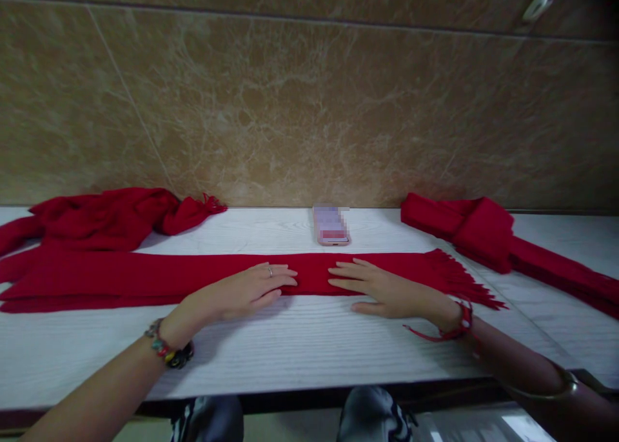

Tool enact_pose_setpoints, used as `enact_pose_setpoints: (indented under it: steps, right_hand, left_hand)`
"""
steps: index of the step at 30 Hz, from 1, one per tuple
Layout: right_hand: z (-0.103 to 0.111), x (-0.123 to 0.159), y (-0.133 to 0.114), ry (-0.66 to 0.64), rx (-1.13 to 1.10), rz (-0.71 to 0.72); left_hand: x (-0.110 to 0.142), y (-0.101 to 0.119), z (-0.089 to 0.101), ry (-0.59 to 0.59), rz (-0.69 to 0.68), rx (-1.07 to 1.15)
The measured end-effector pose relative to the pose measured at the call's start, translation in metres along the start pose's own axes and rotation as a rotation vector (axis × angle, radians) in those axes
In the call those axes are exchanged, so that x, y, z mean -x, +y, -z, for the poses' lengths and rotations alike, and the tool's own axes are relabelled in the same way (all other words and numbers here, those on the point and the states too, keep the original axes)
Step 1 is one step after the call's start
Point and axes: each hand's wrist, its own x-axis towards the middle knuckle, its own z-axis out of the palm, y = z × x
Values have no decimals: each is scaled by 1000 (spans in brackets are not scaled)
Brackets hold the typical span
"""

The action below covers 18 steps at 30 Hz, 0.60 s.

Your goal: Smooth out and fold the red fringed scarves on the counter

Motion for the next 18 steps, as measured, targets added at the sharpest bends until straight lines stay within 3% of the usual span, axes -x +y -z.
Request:
enact_pose_setpoints:
  steps: [3,6,9,13,18]
  right_hand:
    - [0,-1,-2,-104,-43,-22]
    - [0,-1,-3,-140,-59,-53]
    - [1,-2,-3,-134,-80,-63]
    - [0,-3,-3,-100,-86,-60]
    - [-3,-1,-2,-46,-59,3]
  left_hand:
    - [4,-2,-3,-59,107,-45]
    - [4,-3,-2,23,203,-156]
    - [-3,1,-2,144,128,-271]
    - [-11,7,-6,131,-48,-304]
    - [-9,5,-6,82,47,-408]
